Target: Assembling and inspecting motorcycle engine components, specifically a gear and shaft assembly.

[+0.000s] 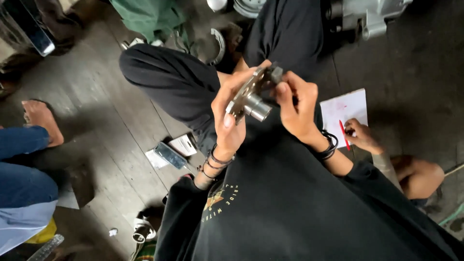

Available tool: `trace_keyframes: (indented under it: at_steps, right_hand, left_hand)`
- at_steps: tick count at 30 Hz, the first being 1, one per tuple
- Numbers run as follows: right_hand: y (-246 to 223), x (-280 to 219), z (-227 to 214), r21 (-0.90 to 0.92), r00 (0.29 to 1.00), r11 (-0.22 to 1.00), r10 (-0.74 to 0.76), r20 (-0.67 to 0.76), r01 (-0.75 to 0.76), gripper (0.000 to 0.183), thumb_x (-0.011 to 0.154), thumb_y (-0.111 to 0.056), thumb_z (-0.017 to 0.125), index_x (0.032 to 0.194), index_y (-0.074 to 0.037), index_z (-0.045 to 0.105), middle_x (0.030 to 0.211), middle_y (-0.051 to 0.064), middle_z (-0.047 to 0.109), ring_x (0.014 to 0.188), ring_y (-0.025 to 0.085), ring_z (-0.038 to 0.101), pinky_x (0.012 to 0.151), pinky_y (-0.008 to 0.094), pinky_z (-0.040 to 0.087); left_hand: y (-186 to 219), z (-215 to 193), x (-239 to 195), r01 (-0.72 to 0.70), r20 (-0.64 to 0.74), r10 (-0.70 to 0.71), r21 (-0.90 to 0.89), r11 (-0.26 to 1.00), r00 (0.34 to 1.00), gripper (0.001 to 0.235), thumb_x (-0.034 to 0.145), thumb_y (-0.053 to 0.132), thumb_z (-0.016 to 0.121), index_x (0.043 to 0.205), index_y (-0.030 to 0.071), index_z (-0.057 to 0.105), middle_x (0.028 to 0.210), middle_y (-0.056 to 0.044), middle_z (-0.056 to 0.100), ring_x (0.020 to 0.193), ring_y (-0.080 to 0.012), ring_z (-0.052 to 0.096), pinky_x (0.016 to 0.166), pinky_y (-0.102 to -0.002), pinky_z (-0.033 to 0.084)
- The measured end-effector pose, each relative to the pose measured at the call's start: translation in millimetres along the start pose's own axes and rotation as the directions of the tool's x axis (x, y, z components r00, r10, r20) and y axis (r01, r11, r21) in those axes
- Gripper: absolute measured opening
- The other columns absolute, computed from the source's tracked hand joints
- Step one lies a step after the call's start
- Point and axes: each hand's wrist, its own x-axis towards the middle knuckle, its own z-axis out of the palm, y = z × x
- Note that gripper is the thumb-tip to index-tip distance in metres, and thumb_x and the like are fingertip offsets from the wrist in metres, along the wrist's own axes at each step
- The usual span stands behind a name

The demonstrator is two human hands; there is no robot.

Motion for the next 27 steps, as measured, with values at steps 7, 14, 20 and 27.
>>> trace_keyframes:
  at_steps: [7,14,20,27]
  right_hand:
    - [3,-4,-3,0.008,0.998,0.999,-0.035,0.044,0.034,0.035,0.107,-0.024,0.056,0.076,-0.009,0.060,0.055,0.004,0.052,0.046,0.019,0.047,0.051,0.033,0.041]
    - [-9,-5,-4,-0.044,0.996,0.997,0.063,0.061,-0.060,0.024,0.100,-0.007,0.055,0.078,0.002,0.053,0.060,0.004,0.047,0.048,0.013,0.032,0.051,0.028,0.029]
    - [-10,-2,-2,-0.021,0.992,0.994,0.104,0.068,-0.103,0.021,0.100,-0.002,0.051,0.080,0.003,0.052,0.066,0.008,0.059,0.051,0.013,0.035,0.052,0.027,0.031]
    - [-16,-1,9,-0.036,0.983,0.999,0.009,0.185,-0.002,0.023,0.100,-0.005,0.056,0.079,0.004,0.058,0.062,0.006,0.056,0.047,0.014,0.032,0.050,0.028,0.030]
  left_hand:
    - [7,6,5,0.031,-0.013,-0.031,0.002,1.000,0.999,0.082,0.099,0.065,0.051,0.140,-0.005,0.056,0.135,-0.029,0.062,0.128,-0.0434,0.062,0.106,-0.059,0.054]
    - [18,7,4,0.182,0.082,-0.181,0.002,0.983,0.980,0.070,0.100,0.056,0.051,0.147,0.004,0.051,0.153,-0.022,0.055,0.132,-0.0288,0.062,0.123,-0.047,0.049]
    - [22,2,-5,0.180,0.053,-0.177,-0.044,0.983,0.983,0.071,0.101,0.055,0.052,0.147,0.002,0.049,0.155,-0.024,0.053,0.142,-0.0332,0.059,0.127,-0.049,0.048]
    - [31,-6,-11,0.153,0.012,-0.152,-0.075,0.985,0.988,0.066,0.104,0.052,0.052,0.149,0.003,0.049,0.151,-0.016,0.056,0.154,-0.0390,0.049,0.130,-0.051,0.043]
